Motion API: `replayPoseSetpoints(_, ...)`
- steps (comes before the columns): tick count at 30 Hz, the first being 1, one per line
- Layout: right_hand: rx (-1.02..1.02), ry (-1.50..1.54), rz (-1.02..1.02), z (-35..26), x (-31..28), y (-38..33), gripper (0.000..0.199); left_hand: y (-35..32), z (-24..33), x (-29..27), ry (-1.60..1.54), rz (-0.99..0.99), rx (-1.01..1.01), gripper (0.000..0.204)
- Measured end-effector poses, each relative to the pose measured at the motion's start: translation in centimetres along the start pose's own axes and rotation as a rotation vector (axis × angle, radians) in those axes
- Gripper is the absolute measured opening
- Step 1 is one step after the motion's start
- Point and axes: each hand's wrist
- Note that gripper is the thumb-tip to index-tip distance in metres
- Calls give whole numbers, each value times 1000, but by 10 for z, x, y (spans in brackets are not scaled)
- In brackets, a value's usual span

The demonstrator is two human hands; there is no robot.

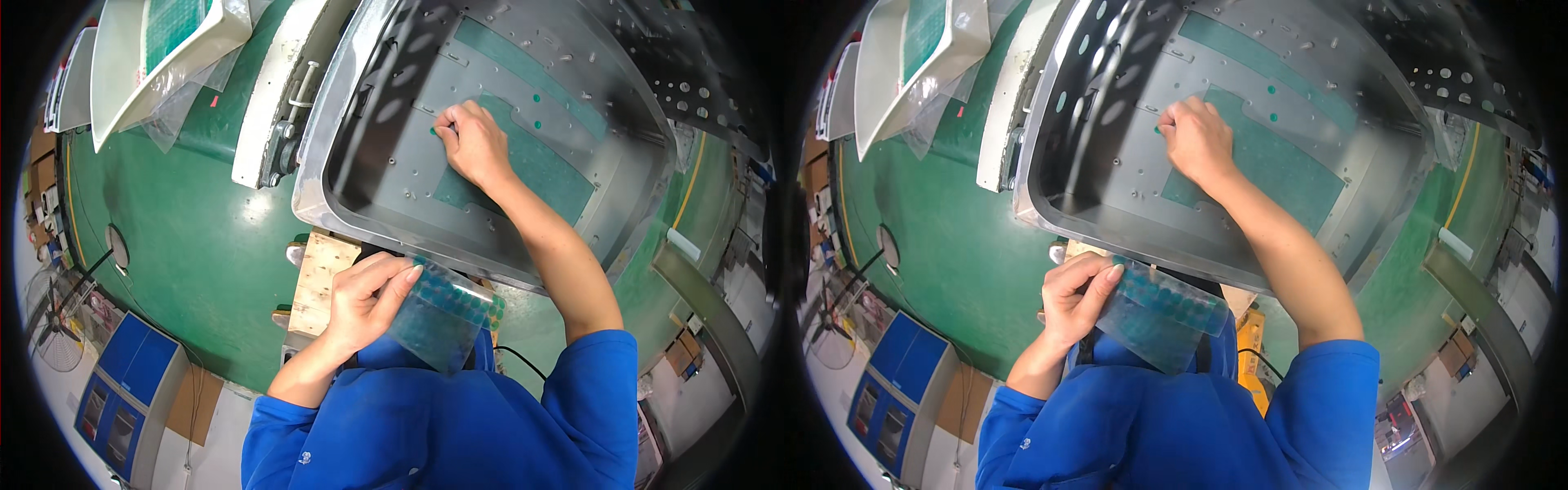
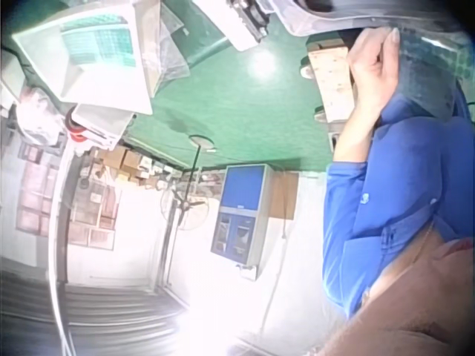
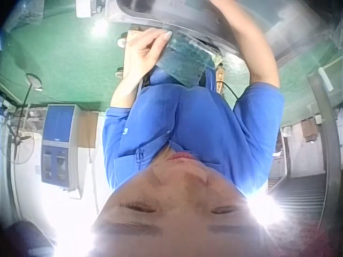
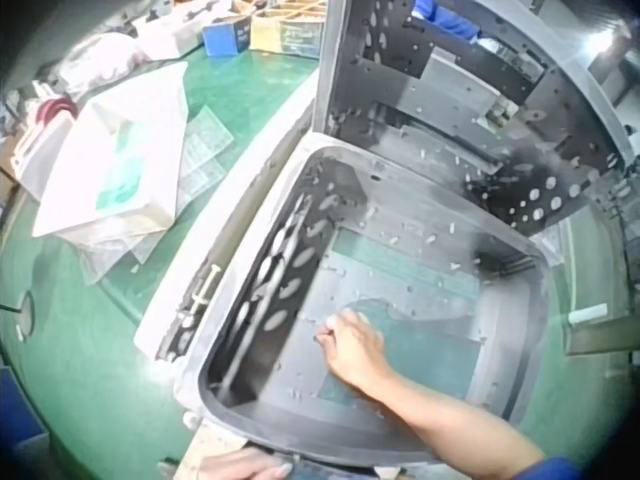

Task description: Applying small green stickers to the interior and exterior of metal equipment enclosures.

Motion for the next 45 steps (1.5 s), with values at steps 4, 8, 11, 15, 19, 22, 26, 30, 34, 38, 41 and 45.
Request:
replayPoseSetpoints(4, 8, -16, 2, -2, 0, 0, 5, 0, 0, 0, 0, 2, 6, 6)
replayPoseSetpoints(8, 17, 22, 6, -1, 0, 0, 9, -1, 0, 1, -8, 1, -2, 6)
replayPoseSetpoints(11, 66, 160, -45, 1, -5, 2, 12, -2, 0, 2, -15, -2, -5, 6)
replayPoseSetpoints(15, 163, 199, -85, -3, -12, 7, 19, -5, -1, 3, -20, 25, 6, 6)
replayPoseSetpoints(19, 295, 153, -170, -4, -23, 20, 25, -8, 4, -3, -170, 59, -145, 7)
replayPoseSetpoints(22, 86, 580, -120, 9, -48, 3, 28, -12, 4, -2, -291, 174, -118, 8)
replayPoseSetpoints(26, -288, 620, -437, -60, -115, -89, 29, -14, -3, -3, -284, 227, -68, 6)
replayPoseSetpoints(30, -120, 519, -374, -60, -113, -134, 19, -8, 13, 4, -306, 153, -53, 7)
replayPoseSetpoints(34, -149, 503, -301, -52, -111, -146, 12, 4, 33, 11, -288, 28, -125, 15)
replayPoseSetpoints(38, -144, 475, -272, -50, -112, -157, 12, 7, 41, 16, -283, -44, -163, 23)
replayPoseSetpoints(41, -89, 613, -230, -46, -113, -166, 12, 9, 46, 27, -402, 70, -171, 20)
replayPoseSetpoints(45, -66, 497, -166, -42, -115, -177, 16, 1, 27, 25, -464, -24, -174, 14)
Point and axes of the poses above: each hand's wrist, its own y-axis towards the middle knuckle, its own x-axis out of the palm, z = x × y, and after that the axes turned 9 degrees about -z, right-handed
